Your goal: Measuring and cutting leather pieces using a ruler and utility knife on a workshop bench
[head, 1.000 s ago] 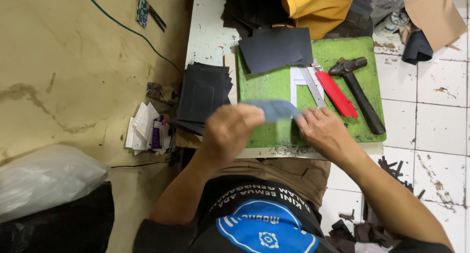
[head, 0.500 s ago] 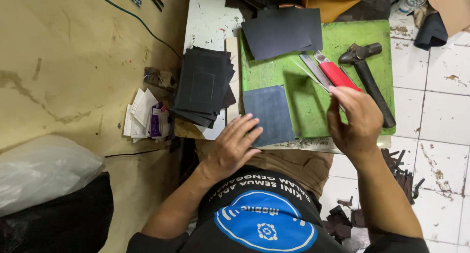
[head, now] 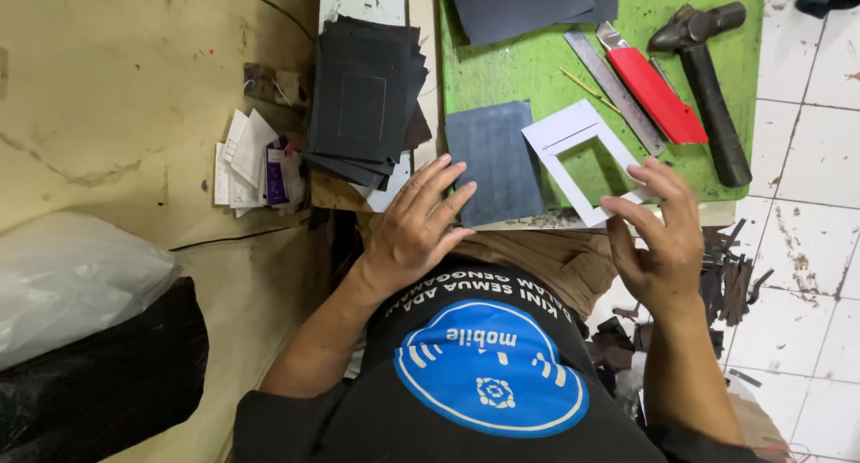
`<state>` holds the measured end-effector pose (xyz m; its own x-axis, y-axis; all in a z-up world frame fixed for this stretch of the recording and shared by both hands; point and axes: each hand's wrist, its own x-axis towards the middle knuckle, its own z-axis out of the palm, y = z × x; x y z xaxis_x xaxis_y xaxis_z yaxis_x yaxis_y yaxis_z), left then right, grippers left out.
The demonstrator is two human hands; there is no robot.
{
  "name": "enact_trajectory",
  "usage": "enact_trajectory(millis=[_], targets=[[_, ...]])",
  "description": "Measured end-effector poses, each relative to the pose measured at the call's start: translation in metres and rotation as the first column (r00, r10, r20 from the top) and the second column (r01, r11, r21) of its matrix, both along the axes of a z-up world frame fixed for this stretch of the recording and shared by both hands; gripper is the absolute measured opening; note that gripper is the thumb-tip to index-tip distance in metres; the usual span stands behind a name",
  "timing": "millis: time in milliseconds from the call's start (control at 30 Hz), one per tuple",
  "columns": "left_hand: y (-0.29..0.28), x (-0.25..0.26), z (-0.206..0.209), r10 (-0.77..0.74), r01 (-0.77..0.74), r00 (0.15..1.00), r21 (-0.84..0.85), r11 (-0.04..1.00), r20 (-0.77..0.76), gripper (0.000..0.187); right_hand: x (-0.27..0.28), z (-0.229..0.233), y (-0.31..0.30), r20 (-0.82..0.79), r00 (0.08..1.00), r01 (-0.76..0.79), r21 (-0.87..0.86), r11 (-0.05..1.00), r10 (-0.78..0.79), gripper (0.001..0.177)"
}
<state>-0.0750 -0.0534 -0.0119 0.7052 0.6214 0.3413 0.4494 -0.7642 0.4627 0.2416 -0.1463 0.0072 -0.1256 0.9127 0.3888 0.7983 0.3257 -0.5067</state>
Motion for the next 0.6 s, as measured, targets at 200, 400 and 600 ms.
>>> enact_trajectory(millis=[200, 400, 600], targets=[[-0.003, 0.009, -0.021, -0.009, 0.004, 0.996, 0.06, 0.998, 0.083, 0.044, -0.022, 0.009, -0.001, -0.184, 0.974, 0.115, -0.096, 0.989, -0.131, 0.03], [-0.003, 0.014, -0.019, -0.016, 0.005, 0.991, 0.089, 0.996, 0.131, 0.02, -0.013, 0.027, 0.004, -0.363, 0.919, 0.02, -0.353, 0.935, -0.156, 0.043], [0.012, 0.019, 0.042, 0.074, -0.068, 0.948, -0.029, 0.997, 0.31, 0.014, 0.009, 0.002, 0.012, -0.554, 0.765, 0.011, -0.498, 0.867, -0.329, 0.038]])
